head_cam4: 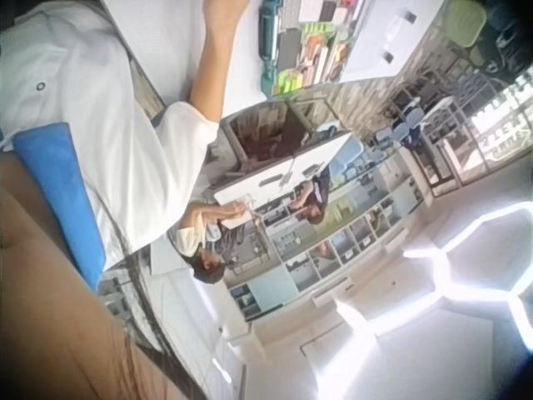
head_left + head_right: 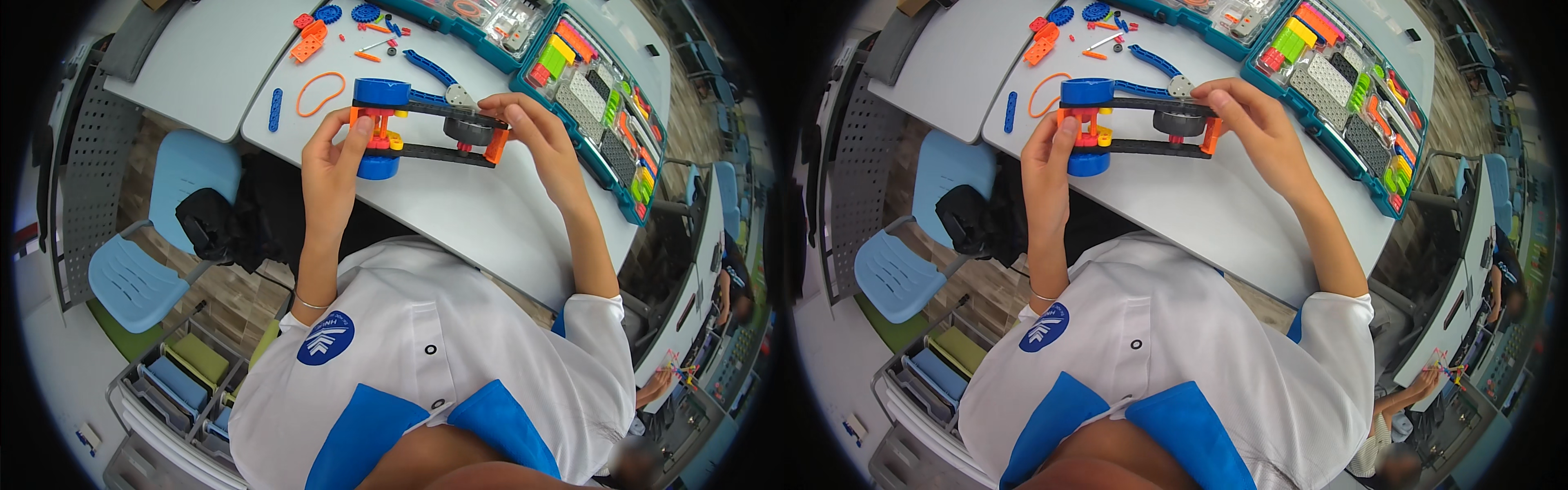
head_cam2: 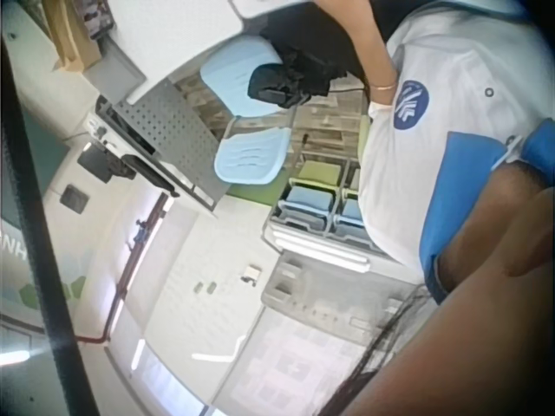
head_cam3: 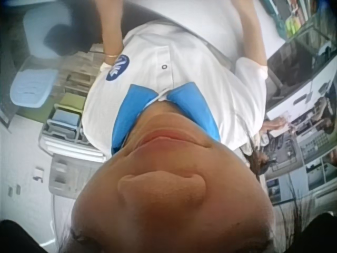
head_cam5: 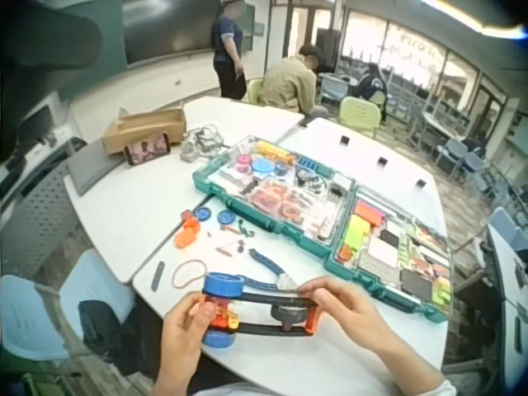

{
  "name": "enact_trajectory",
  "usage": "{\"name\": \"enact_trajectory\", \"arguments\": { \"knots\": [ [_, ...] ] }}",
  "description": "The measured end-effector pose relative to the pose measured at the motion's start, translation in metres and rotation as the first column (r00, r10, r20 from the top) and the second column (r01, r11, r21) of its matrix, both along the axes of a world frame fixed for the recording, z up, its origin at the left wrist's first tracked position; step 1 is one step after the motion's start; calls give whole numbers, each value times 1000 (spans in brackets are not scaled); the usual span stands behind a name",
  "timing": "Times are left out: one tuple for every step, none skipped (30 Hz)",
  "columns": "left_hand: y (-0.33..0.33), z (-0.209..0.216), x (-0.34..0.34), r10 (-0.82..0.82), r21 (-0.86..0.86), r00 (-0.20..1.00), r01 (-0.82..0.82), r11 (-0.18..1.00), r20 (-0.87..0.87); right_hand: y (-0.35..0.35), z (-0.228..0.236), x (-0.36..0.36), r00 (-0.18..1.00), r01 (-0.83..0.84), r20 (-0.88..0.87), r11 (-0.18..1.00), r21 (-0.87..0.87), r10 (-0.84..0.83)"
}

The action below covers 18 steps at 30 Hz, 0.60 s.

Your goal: The person assembles a small wheeled vehicle from a construction toy kit. They connect a red gear to a black beam, attach orange and yellow supports, and then affix two blue wheels to the ends of the beam.

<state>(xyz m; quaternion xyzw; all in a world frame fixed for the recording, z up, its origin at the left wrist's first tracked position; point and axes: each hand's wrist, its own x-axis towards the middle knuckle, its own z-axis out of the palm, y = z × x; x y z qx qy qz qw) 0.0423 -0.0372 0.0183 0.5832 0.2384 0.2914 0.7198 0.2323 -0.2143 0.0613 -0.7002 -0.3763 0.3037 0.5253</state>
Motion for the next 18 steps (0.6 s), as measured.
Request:
{"name": "enact_trajectory", "arguments": {
  "knots": [
    [-1,0,2,0,-11,1000,0,1000,7,-1,-2,-1,997,-15,72,1000,23,13],
    [-3,0,3,-18,-32,1000,18,999,8,-1,-4,-2,990,-35,141,998,47,28],
    [-5,1,5,-35,-54,999,36,998,10,0,-1,-5,976,-68,208,998,18,63],
    [-7,2,7,-53,-76,999,54,996,12,1,7,-10,957,-100,273,995,-13,100],
    [-9,2,9,-59,-69,998,60,996,18,2,14,-13,932,-128,335,991,-48,136],
    [-11,3,10,-64,-62,998,66,996,24,3,17,-16,933,-134,323,987,-94,158],
    [-12,3,11,-69,-56,997,71,996,30,3,17,-16,942,-124,302,988,-97,148],
    [-13,4,12,-76,-46,997,76,996,4,3,16,-15,950,-112,281,989,-100,136],
    [-13,5,12,-81,-36,996,80,996,-23,3,15,-15,958,-100,260,990,-104,124],
    [-13,5,12,-85,-26,995,84,996,-49,3,15,-15,969,-79,227,991,-105,101],
    [-12,6,12,-121,-85,993,119,989,-16,3,14,-14,978,-59,193,993,-104,79],
    [-11,6,11,-153,-142,988,154,978,20,3,12,-13,986,-40,159,994,-104,57],
    [-10,6,10,-182,-197,982,190,962,58,3,11,-11,998,-30,59,994,-109,36],
    [-9,5,9,-180,-192,980,194,962,87,2,9,-8,999,-21,-41,993,-116,16],
    [-7,3,8,-178,-188,977,198,962,116,2,7,-4,990,-12,-140,992,-124,-5],
    [-5,2,7,-176,-183,974,201,962,145,3,5,-1,989,-18,-149,996,-84,5],
    [-2,3,6,-195,-126,970,214,969,143,2,5,4,939,-33,-344,995,-91,0],
    [0,7,3,-214,-69,967,225,972,139,-1,5,9,851,-50,-526,994,-96,-8]
  ]
}}
